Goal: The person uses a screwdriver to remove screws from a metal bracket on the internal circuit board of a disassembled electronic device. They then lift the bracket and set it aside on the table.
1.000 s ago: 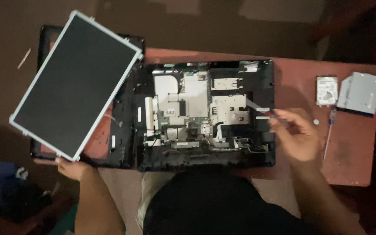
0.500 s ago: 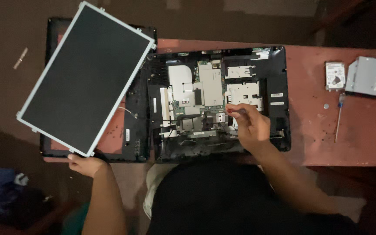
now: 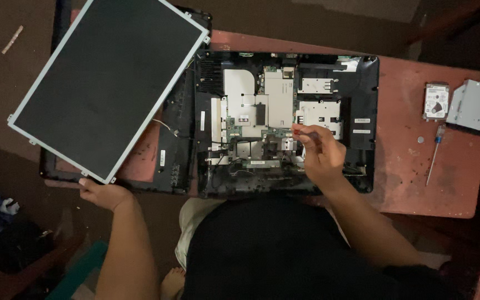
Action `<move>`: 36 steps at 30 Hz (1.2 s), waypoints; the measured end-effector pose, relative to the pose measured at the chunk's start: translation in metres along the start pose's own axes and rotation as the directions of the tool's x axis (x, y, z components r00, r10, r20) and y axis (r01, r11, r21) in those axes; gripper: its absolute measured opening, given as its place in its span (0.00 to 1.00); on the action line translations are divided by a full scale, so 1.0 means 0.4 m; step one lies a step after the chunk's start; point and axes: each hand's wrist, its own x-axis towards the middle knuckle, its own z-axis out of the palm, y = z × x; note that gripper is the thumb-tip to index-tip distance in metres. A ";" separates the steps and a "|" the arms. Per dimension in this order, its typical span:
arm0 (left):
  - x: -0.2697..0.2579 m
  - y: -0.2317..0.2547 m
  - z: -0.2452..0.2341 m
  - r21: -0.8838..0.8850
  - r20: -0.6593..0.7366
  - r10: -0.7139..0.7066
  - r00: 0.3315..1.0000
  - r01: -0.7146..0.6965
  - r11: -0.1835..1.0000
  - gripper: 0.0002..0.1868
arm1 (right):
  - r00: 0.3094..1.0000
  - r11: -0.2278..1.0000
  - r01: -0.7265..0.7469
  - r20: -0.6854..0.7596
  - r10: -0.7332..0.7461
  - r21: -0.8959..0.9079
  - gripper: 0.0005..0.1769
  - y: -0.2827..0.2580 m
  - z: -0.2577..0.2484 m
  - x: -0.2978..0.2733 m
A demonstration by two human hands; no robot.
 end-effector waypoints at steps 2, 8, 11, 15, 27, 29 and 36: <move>0.006 0.002 -0.002 0.021 0.011 -0.090 0.996 0.090 0.996 0.35 | 1.000 1.000 -0.001 0.018 0.001 0.002 0.04 0.002 -0.002 0.001; 0.032 -0.019 -0.008 0.035 0.009 -0.097 0.995 0.097 0.995 0.34 | 1.000 1.000 0.005 -0.009 -0.004 0.015 0.05 0.022 0.001 -0.010; 0.020 -0.002 -0.008 0.101 0.043 -0.068 0.997 0.064 0.993 0.34 | 1.000 1.000 -0.006 -0.025 0.006 0.022 0.07 0.024 0.006 -0.010; -0.023 0.068 0.018 0.142 0.003 -0.068 0.998 0.066 0.988 0.35 | 1.000 1.000 0.017 -0.015 -0.017 0.000 0.06 0.020 0.004 -0.003; -0.136 0.244 0.025 0.488 0.028 -0.146 0.989 0.114 0.865 0.34 | 0.924 0.930 0.155 0.382 -0.017 -0.332 0.09 -0.096 -0.008 0.147; -0.152 0.268 0.025 0.569 0.067 -0.140 0.988 0.077 0.819 0.32 | 0.878 0.906 0.202 0.478 0.001 -0.373 0.12 -0.108 0.000 0.181; -0.030 0.097 0.006 0.435 -0.029 -0.179 0.983 0.174 0.883 0.33 | 0.847 0.925 0.146 0.528 0.068 -0.352 0.16 -0.103 0.009 0.201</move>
